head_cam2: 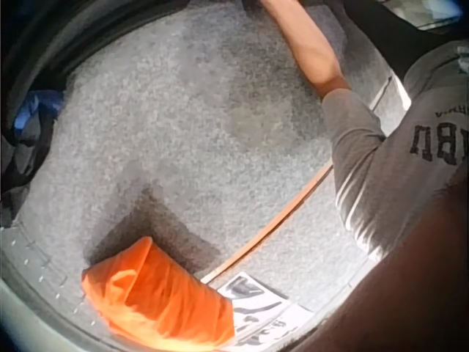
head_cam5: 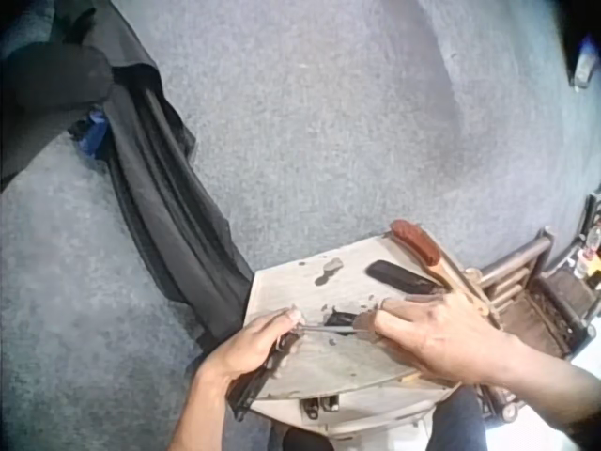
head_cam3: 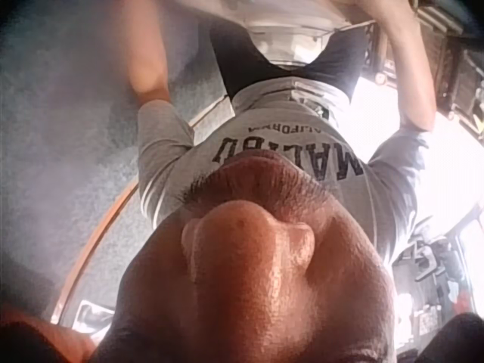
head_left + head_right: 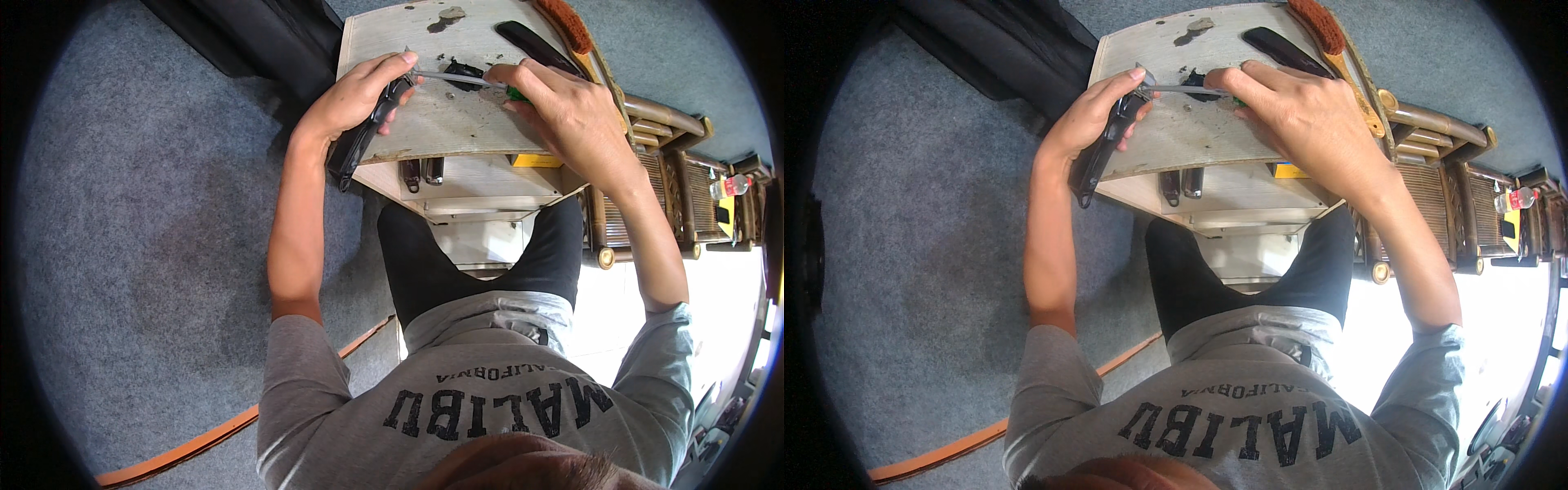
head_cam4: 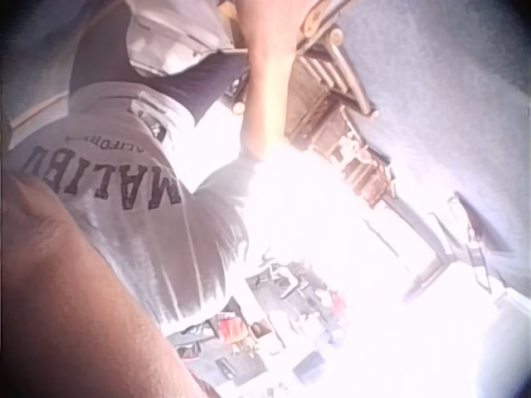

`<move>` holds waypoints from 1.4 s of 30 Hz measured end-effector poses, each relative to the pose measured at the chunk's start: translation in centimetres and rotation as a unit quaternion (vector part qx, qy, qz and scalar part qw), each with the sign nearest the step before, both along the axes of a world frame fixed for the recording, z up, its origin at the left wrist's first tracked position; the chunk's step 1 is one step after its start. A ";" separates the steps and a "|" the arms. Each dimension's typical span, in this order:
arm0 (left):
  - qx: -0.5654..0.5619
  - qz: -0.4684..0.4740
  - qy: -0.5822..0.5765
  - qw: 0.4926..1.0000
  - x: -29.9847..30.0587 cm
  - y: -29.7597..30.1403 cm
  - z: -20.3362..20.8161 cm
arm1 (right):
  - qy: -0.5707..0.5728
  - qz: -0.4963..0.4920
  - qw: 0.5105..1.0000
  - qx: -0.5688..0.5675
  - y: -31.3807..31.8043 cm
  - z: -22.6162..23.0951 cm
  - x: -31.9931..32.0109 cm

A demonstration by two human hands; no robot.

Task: The person unscrews and removes the internal components of a handheld hair clipper using a screwdriver.

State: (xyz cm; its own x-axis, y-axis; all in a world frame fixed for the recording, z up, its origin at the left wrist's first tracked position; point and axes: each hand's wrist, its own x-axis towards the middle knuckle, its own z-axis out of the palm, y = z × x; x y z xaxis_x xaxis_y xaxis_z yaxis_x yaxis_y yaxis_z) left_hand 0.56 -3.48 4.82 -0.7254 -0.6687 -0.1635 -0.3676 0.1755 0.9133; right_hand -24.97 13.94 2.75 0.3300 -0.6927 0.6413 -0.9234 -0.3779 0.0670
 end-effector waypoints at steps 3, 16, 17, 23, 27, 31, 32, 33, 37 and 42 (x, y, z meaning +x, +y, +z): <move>-0.003 -0.003 0.004 1.000 0.0 0.0 -0.1 | -0.042 -0.020 0.999 0.022 0.4 0.0 0.5; 0.004 0.012 0.006 1.000 0.2 0.2 0.0 | 0.030 -0.060 0.997 0.024 0.0 0.8 0.4; 0.006 0.014 0.011 1.000 0.3 0.2 -0.1 | 0.028 -0.058 0.998 0.024 0.0 0.6 0.4; -0.004 0.005 0.009 1.000 0.2 0.1 -0.1 | -0.054 -0.057 0.996 0.041 -0.2 1.2 0.6; -0.009 0.013 0.017 1.000 0.1 0.4 0.1 | -0.015 -0.041 0.999 -0.032 -1.0 0.7 0.5; 0.029 0.006 0.039 0.999 0.0 0.4 0.0 | -0.003 -0.025 0.998 -0.062 -1.3 0.8 0.4; 0.022 0.000 0.050 0.999 0.0 0.6 0.2 | -0.003 -0.025 0.998 -0.063 -1.4 0.8 0.3; 0.014 -0.007 0.061 0.998 0.0 0.8 0.4 | 0.009 -0.027 0.997 -0.067 -1.4 0.9 0.3; 0.053 -0.011 0.072 0.996 0.5 -0.1 0.0 | 0.018 -0.028 0.997 -0.065 -1.4 1.3 0.5; 0.085 0.024 0.074 0.993 0.1 -0.6 -0.1 | 0.015 -0.037 0.997 -0.062 -1.6 1.1 0.7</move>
